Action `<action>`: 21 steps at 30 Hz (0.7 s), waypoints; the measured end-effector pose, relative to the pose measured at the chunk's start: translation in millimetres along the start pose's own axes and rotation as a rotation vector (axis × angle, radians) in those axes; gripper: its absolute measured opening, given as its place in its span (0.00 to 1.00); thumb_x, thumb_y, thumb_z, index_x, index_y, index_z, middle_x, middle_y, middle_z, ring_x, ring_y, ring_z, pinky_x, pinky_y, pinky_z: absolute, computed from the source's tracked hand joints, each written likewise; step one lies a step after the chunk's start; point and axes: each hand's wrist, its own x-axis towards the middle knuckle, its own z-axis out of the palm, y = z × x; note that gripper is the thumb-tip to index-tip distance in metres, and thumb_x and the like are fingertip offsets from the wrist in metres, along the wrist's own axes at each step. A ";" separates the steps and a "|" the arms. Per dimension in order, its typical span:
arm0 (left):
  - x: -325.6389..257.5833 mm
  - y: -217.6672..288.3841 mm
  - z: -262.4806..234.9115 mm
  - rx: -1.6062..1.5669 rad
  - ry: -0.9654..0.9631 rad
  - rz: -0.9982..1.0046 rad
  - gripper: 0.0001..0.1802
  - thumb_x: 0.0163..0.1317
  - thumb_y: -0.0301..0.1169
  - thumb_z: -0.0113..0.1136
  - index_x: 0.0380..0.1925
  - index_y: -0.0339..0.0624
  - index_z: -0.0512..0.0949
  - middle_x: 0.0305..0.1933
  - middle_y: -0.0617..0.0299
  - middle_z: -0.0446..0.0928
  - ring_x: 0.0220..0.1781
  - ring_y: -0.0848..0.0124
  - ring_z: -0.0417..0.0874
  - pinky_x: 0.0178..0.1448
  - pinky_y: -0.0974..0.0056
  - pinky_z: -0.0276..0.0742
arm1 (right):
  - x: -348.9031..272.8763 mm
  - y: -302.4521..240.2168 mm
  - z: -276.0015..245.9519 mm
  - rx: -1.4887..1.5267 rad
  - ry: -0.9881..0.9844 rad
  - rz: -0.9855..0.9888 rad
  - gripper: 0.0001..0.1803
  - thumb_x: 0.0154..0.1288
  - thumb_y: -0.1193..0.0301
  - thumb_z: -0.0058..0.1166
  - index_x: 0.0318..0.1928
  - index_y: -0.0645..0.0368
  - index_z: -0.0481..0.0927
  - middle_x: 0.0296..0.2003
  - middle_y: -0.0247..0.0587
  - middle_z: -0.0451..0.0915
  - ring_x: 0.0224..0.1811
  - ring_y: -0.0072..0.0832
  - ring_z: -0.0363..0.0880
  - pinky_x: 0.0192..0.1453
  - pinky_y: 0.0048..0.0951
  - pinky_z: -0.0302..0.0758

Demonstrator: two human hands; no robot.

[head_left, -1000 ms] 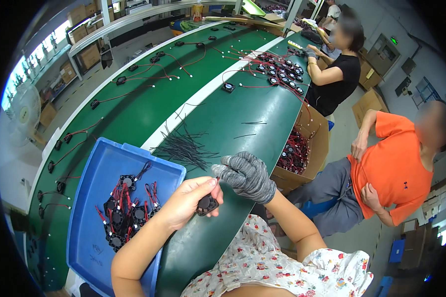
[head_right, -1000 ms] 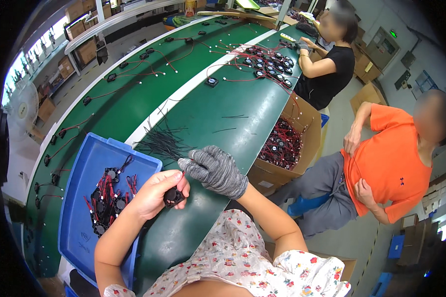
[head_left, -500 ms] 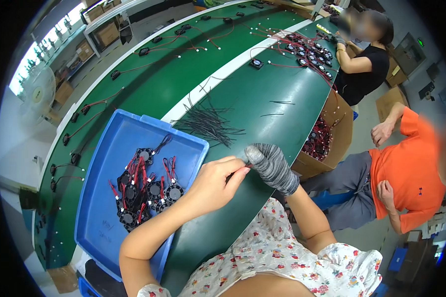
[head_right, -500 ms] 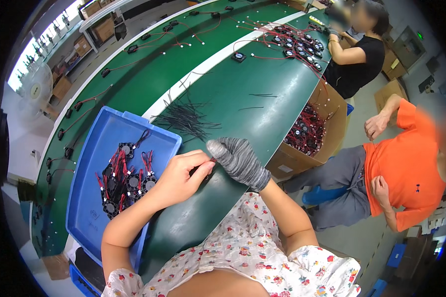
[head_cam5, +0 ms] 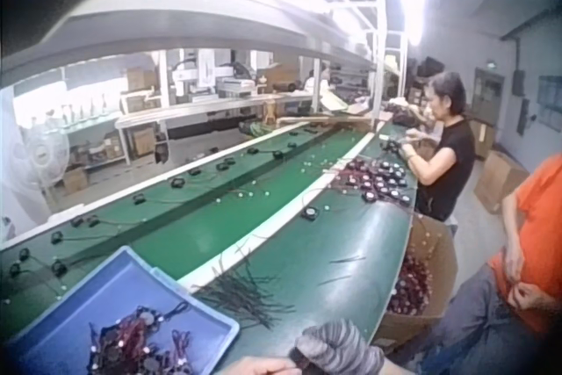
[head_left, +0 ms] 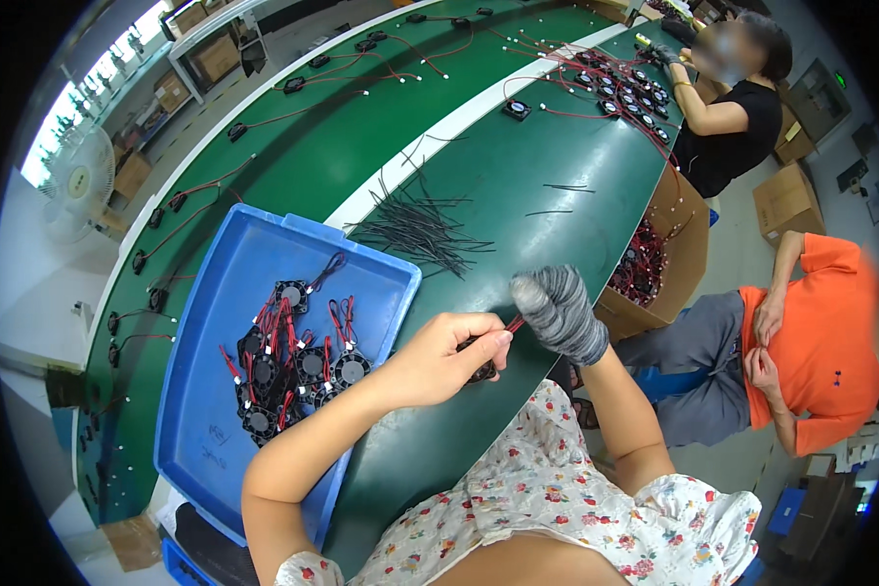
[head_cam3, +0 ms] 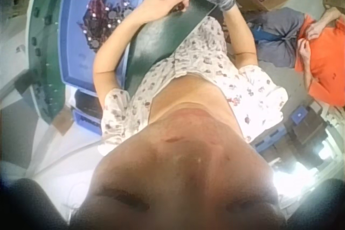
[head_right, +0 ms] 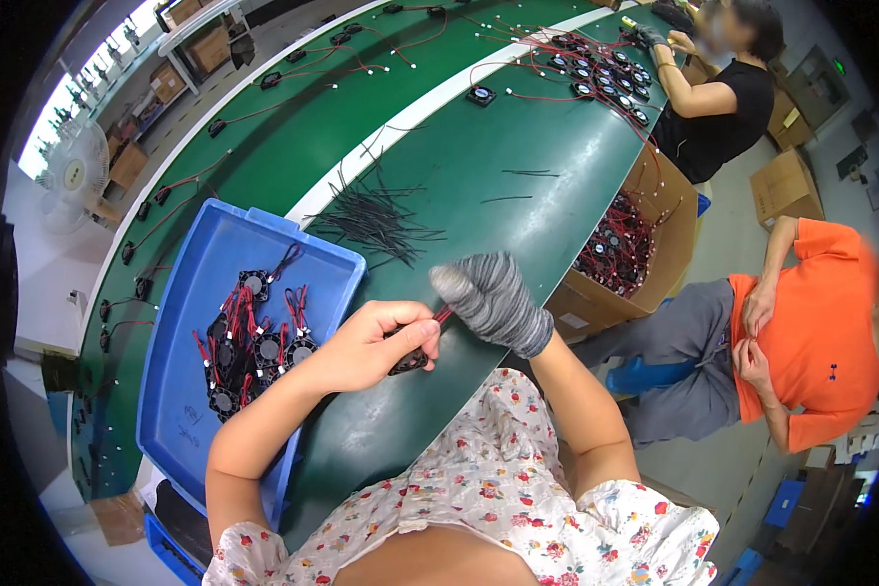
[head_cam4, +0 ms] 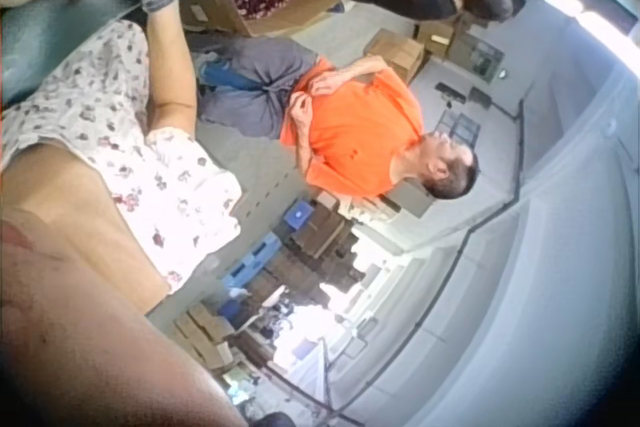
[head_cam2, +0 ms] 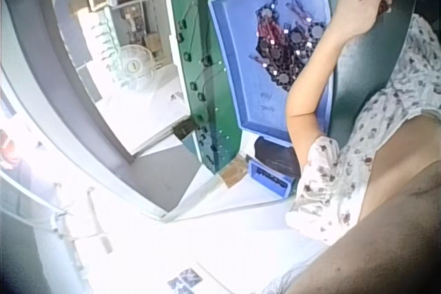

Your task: The person sits at a green assembly table and repeatedly picks up small black electronic components from a blue bin. They insert red and black wires into the components and secure them with black zip ties, then place the finished units on the table. A coworker is visible in the background performing similar tasks.

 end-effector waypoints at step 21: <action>2.7 5.4 -9.3 -0.277 0.217 0.097 0.16 0.66 0.36 0.41 0.26 0.37 0.71 0.27 0.63 0.72 0.31 0.75 0.76 0.37 0.70 0.71 | 26.8 66.1 -32.5 0.223 0.156 0.313 0.10 0.61 0.68 0.46 0.39 0.61 0.72 0.25 0.34 0.72 0.26 0.24 0.70 0.33 0.25 0.70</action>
